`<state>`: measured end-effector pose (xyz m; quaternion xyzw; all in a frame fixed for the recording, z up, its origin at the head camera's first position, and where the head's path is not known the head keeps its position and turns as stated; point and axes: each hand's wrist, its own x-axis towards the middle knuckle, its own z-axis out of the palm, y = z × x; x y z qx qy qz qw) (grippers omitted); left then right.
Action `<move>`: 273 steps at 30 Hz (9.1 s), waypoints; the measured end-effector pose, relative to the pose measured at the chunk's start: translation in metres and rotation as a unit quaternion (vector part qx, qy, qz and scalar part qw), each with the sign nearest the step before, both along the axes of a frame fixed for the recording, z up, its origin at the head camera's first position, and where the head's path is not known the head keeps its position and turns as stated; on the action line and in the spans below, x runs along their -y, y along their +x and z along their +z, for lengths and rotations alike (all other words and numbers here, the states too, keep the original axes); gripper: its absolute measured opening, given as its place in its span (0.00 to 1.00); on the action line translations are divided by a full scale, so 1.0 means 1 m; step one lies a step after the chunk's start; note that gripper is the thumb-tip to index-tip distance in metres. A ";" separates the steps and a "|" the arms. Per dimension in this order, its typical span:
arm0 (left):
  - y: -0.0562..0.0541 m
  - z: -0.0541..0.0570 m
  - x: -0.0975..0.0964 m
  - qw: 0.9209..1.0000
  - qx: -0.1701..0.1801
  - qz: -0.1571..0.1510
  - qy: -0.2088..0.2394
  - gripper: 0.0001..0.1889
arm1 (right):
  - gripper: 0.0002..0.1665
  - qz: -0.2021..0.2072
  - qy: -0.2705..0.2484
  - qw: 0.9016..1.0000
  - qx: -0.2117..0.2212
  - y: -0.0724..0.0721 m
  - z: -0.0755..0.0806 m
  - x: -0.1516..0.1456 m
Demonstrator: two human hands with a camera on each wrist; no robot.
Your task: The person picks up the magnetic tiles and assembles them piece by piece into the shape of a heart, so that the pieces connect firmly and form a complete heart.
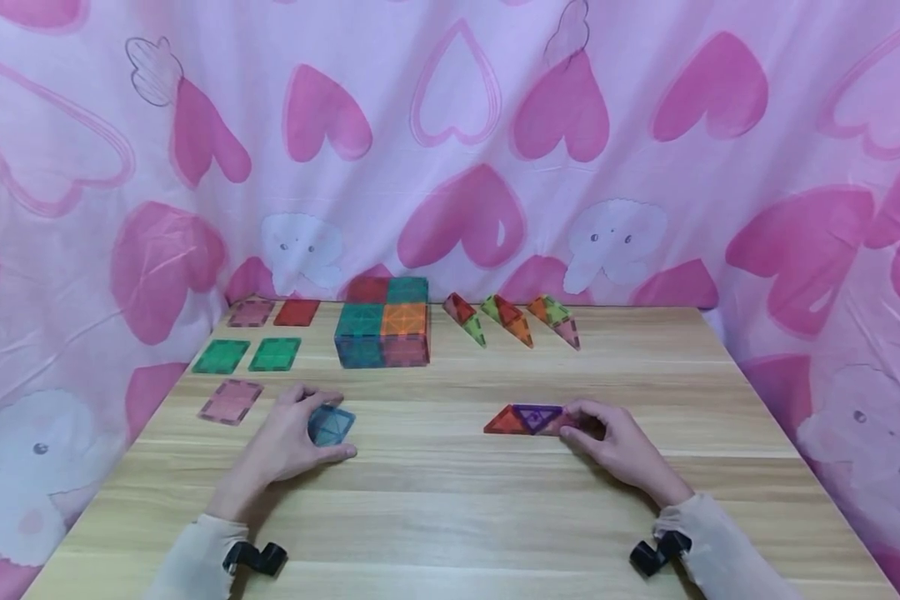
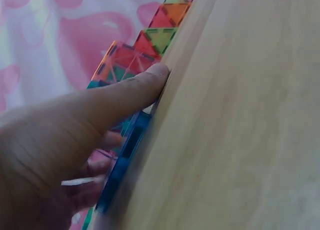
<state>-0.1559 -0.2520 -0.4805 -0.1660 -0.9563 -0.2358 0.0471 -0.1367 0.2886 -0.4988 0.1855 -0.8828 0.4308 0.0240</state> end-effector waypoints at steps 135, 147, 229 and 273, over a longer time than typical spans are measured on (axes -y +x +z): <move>-0.063 -0.021 -0.197 0.948 0.024 -0.225 0.224 0.41 | 0.18 -0.356 -0.039 0.930 -0.083 -0.116 -0.002 -0.032; -0.064 -0.021 -0.194 0.946 0.018 -0.232 0.224 0.41 | 0.17 -0.336 -0.009 0.939 -0.069 -0.089 0.000 -0.038; -0.018 -0.014 -0.051 0.926 -0.165 -0.113 0.319 0.36 | 0.35 0.063 -0.096 0.993 0.022 -0.015 -0.004 -0.019; 0.013 -0.015 0.124 0.997 -0.013 0.066 0.033 0.43 | 0.47 0.042 -0.004 0.999 0.024 -0.014 0.003 -0.015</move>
